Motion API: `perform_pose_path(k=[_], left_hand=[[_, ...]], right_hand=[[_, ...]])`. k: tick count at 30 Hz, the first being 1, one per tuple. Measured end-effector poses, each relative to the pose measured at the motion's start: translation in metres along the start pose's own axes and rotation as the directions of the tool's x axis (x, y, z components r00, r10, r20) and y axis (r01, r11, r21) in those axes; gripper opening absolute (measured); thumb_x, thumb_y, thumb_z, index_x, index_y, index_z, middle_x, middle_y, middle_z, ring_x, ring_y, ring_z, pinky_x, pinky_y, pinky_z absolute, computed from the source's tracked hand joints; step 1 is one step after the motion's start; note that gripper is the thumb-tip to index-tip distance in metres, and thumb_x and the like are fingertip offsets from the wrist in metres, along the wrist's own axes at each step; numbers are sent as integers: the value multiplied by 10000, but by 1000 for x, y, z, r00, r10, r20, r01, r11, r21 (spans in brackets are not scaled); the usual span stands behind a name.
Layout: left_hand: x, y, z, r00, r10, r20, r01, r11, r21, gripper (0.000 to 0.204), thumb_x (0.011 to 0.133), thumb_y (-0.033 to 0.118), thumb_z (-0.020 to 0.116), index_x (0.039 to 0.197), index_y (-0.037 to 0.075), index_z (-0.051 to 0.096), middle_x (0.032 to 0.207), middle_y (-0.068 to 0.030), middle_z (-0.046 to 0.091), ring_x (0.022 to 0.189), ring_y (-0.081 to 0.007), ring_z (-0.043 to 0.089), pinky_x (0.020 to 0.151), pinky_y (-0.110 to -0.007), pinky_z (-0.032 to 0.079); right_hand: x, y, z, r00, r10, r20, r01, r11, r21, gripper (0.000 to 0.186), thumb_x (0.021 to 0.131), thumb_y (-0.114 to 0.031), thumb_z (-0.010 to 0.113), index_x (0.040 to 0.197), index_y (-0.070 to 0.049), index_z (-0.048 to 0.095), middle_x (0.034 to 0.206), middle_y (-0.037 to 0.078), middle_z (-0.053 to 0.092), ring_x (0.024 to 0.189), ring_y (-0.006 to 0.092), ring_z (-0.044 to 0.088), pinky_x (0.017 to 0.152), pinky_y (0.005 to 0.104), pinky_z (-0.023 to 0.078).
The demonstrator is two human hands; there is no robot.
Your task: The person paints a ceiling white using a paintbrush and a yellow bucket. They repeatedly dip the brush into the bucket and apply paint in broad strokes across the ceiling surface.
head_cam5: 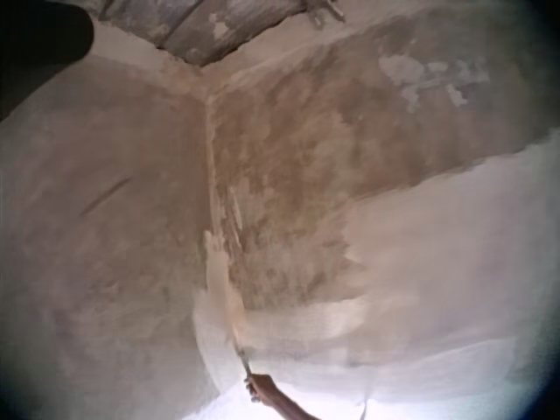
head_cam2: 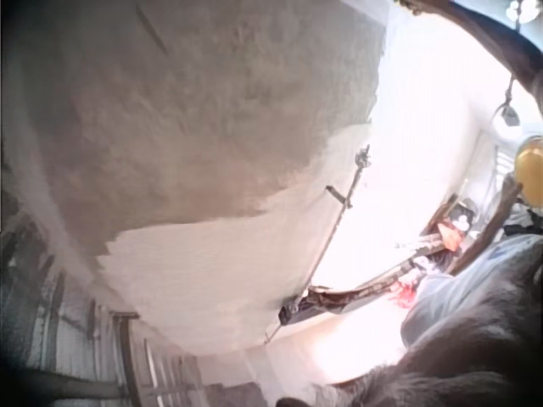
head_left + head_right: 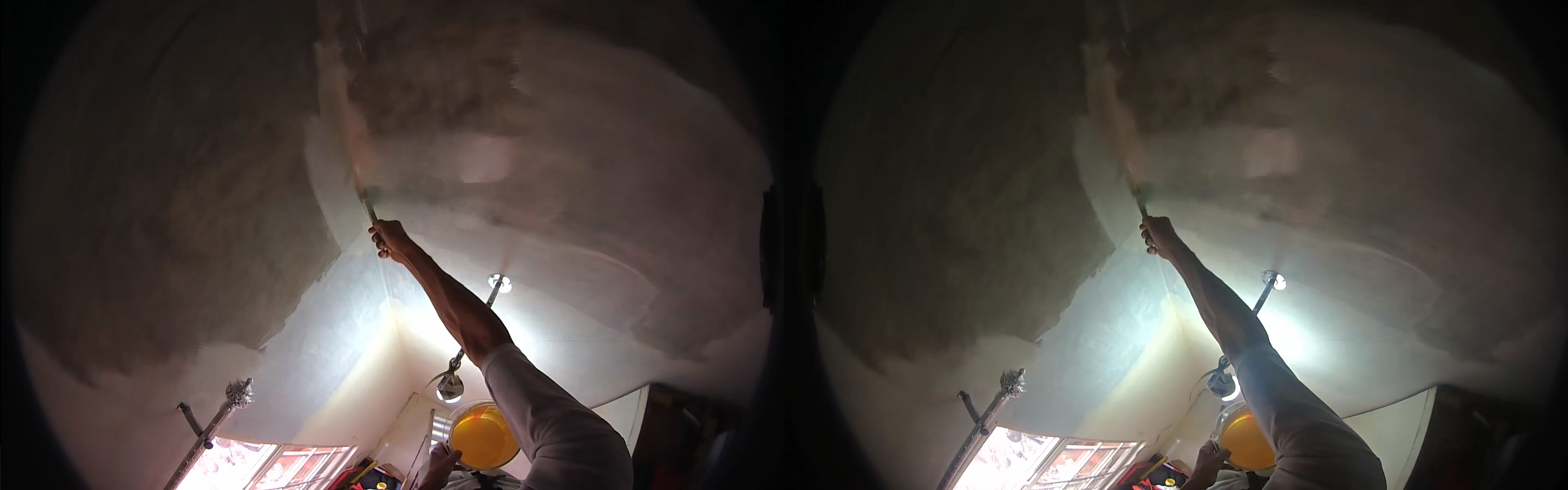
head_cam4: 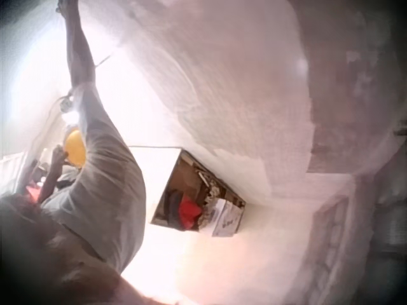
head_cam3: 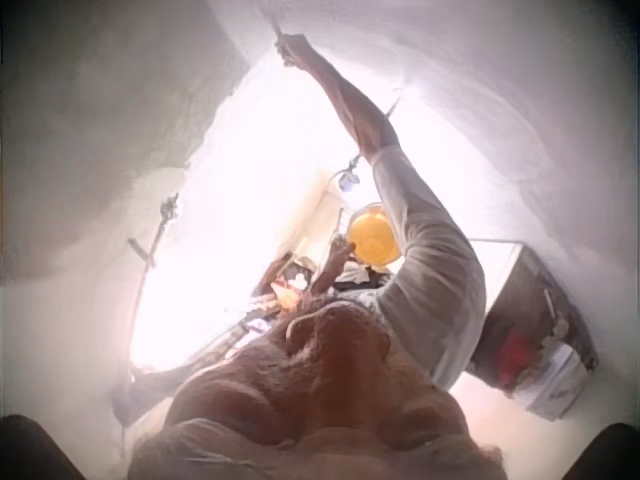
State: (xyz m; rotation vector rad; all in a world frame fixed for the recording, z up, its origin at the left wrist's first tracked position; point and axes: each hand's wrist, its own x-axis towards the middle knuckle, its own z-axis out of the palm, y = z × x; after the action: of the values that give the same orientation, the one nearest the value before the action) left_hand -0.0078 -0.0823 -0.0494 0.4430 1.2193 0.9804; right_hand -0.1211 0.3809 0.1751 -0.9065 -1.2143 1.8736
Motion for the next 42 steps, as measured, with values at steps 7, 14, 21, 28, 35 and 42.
perform_pose_path(k=[7, 14, 21, 28, 35, 42], left_hand=[[5, 1, -6, 998, 56, 25, -54, 996, -73, 293, 826, 57, 614, 1054, -55, 467, 981, -169, 603, 809, -288, 662, 615, -408, 607], [5, 11, 1, 1000, 1, 30, -1, 1000, -22, 337, 821, 48, 606, 1107, -51, 459, 991, -152, 605, 808, -276, 664, 588, -393, 611], [10, 13, 8, 999, -14, 45, 12, 999, 42, 367, 801, 38, 589, 1120, -77, 449, 1016, -178, 584, 849, -295, 657, 615, -408, 617], [6, 20, 15, 995, -8, 103, 5, 1000, 29, 340, 797, 27, 590, 1094, -67, 455, 1000, -178, 578, 824, -299, 659, 603, -406, 620], [3, 28, 19, 990, -2, 143, -1, 1000, 23, 308, 791, 29, 603, 1049, -50, 454, 962, -165, 564, 792, -287, 658, 577, -388, 619], [3, 25, 20, 993, -1, 120, -1, 1000, 11, 439, 801, 5, 573, 1229, -15, 479, 1004, -133, 617, 792, -253, 673, 580, -369, 618]], right_hand=[[-21, 11, -13, 996, -92, -5, 92, 988, 124, 178, 897, -218, 468, 901, -44, 503, 586, -40, 351, 435, 72, 289, 410, 271, 254], [-112, -12, -48, 986, -85, -143, 109, 979, 174, 180, 886, -198, 460, 952, -39, 510, 589, -41, 360, 415, 64, 279, 385, 261, 251], [-199, -24, -98, 972, -117, -203, 145, 981, 131, 282, 933, -279, 468, 1016, -12, 501, 614, -39, 393, 425, 45, 302, 409, 239, 294], [-272, -28, -137, 941, -137, -310, 171, 982, 85, 318, 929, -324, 502, 1030, -22, 515, 601, -58, 404, 419, 30, 310, 416, 220, 295], [-312, -5, -116, 786, -194, -587, 345, 926, 156, 272, 944, -337, 479, 1001, -73, 513, 632, -5, 482, 415, 84, 400, 403, 265, 333], [-217, -1, -84, 896, -184, -405, 293, 929, 226, 252, 955, -318, 466, 945, -67, 456, 628, 41, 487, 445, 124, 466, 396, 293, 395]])
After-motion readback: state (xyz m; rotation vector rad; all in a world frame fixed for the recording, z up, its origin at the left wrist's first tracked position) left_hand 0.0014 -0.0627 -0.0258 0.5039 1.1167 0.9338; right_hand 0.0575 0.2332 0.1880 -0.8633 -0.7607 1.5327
